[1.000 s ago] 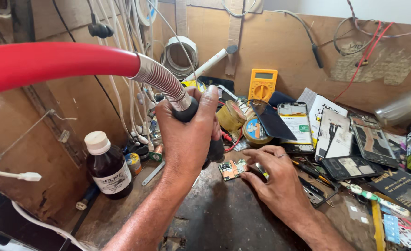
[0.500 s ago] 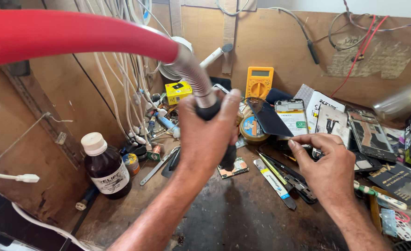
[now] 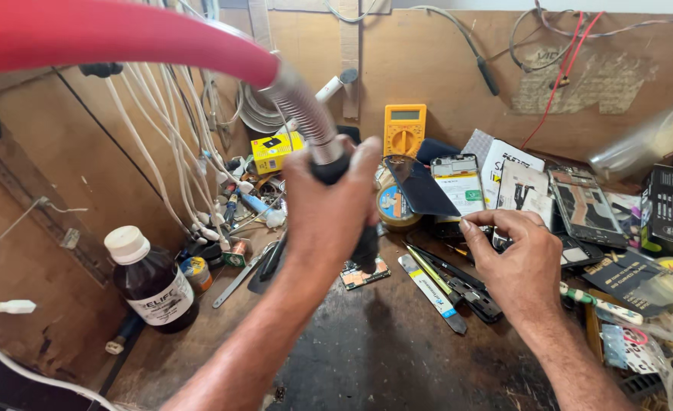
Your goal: The person uses a hot air gun to heat a small circuit board while holding it with tweezers. The person repeatedly applies heat to the board's surface, likely to remove or reflow solder on specific components.
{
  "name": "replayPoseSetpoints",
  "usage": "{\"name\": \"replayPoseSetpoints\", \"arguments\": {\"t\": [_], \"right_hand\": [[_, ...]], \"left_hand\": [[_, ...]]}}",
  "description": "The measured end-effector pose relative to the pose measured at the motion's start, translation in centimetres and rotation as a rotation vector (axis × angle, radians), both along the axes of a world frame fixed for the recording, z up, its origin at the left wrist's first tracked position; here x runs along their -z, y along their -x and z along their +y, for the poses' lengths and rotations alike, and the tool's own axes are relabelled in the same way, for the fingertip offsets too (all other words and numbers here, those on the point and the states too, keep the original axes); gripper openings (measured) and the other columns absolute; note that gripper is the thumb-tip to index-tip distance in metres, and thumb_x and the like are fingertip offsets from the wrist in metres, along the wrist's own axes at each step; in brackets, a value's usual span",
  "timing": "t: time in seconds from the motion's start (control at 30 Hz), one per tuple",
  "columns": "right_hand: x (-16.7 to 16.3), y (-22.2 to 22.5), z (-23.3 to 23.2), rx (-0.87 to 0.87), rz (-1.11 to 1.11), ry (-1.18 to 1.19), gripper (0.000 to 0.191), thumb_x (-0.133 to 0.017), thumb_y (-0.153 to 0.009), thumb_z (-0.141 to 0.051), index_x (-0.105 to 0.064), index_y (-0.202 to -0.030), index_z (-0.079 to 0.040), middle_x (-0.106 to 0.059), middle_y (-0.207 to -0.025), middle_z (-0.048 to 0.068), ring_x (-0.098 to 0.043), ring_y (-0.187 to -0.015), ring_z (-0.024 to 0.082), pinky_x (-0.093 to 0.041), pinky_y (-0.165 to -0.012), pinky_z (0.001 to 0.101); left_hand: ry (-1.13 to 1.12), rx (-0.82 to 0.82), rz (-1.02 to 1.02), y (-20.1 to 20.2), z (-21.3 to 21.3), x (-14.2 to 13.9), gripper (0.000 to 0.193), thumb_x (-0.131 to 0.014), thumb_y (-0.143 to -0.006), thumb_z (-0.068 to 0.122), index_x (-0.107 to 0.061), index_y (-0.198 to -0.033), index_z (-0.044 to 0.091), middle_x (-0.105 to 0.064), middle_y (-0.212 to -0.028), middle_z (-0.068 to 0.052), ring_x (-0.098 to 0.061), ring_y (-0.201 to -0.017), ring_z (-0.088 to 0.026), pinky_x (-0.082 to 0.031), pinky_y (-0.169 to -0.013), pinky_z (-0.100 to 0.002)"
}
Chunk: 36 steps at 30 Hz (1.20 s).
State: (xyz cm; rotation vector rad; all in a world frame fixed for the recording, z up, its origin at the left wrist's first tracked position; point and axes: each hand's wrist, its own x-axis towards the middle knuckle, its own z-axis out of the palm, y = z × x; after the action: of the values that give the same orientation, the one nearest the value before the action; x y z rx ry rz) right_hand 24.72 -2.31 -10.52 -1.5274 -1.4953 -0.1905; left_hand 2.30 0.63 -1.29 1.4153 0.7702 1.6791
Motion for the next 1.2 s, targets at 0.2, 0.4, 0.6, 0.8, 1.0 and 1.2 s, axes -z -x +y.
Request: {"name": "replayPoseSetpoints", "arguments": {"t": [0.2, 0.4, 0.6, 0.8, 1.0, 1.2], "right_hand": [[-0.2, -0.3, 0.1, 0.021, -0.003, 0.008, 0.015, -0.08, -0.085, -0.019, -0.081, -0.096, -0.009, -0.076, -0.09, 0.012, -0.07, -0.089, 0.024, -0.055, -0.08, 0.0383], [0.1, 0.3, 0.1, -0.023, 0.014, -0.003, 0.016, -0.079, -0.087, -0.02, -0.08, -0.097, -0.007, -0.077, -0.092, 0.012, -0.072, -0.09, 0.024, -0.056, -0.08, 0.0378], [0.0, 0.3, 0.1, -0.014, 0.015, 0.055, 0.017, -0.08, -0.086, -0.021, -0.081, -0.097, -0.008, -0.077, -0.09, 0.012, -0.072, -0.087, 0.023, -0.056, -0.079, 0.0372], [0.2, 0.1, 0.2, 0.004, 0.003, 0.059, 0.017, -0.079, -0.087, -0.022, -0.081, -0.097, -0.008, -0.077, -0.09, 0.012, -0.071, -0.087, 0.022, -0.056, -0.08, 0.0378], [0.4, 0.2, 0.3, 0.007, 0.026, 0.068, 0.018, -0.079, -0.086, -0.022, -0.081, -0.096, -0.007, -0.077, -0.089, 0.013, -0.071, -0.086, 0.024, -0.056, -0.079, 0.0387], [0.6, 0.5, 0.4, -0.028, -0.03, 0.019, 0.016, -0.078, -0.086, -0.019, -0.08, -0.094, -0.005, -0.077, -0.091, 0.013, -0.07, -0.093, 0.027, -0.055, -0.084, 0.0402]], "left_hand": [[0.023, -0.053, 0.052, -0.8, 1.0, -1.0, 0.029, -0.07, -0.091, 0.018, -0.059, -0.068, 0.005, -0.059, -0.049, -0.002, -0.055, -0.037, -0.009, -0.044, -0.036, -0.027], [0.025, 0.01, -0.026, 0.5, 0.5, 0.0, 0.026, -0.07, -0.09, 0.016, -0.059, -0.068, 0.006, -0.059, -0.053, 0.0, -0.055, -0.037, -0.009, -0.044, -0.034, -0.029], [0.03, -0.029, 0.045, -1.5, 1.0, -0.5, 0.034, -0.07, -0.092, 0.018, -0.057, -0.063, 0.006, -0.058, -0.048, -0.002, -0.055, -0.036, -0.009, -0.044, -0.035, -0.028], [-0.009, -0.055, 0.029, 0.2, 0.9, -0.2, 0.029, -0.068, -0.09, 0.018, -0.059, -0.065, 0.006, -0.058, -0.051, -0.001, -0.056, -0.037, -0.009, -0.045, -0.036, -0.028], [0.005, -0.034, 0.046, -1.2, 1.1, 0.1, 0.031, -0.07, -0.091, 0.019, -0.057, -0.067, 0.004, -0.059, -0.05, -0.003, -0.055, -0.038, -0.009, -0.045, -0.037, -0.027], [0.05, -0.082, 0.048, -0.3, 1.0, -0.4, 0.027, -0.071, -0.088, 0.018, -0.058, -0.067, 0.007, -0.058, -0.051, -0.001, -0.056, -0.037, -0.009, -0.046, -0.035, -0.028]]}}
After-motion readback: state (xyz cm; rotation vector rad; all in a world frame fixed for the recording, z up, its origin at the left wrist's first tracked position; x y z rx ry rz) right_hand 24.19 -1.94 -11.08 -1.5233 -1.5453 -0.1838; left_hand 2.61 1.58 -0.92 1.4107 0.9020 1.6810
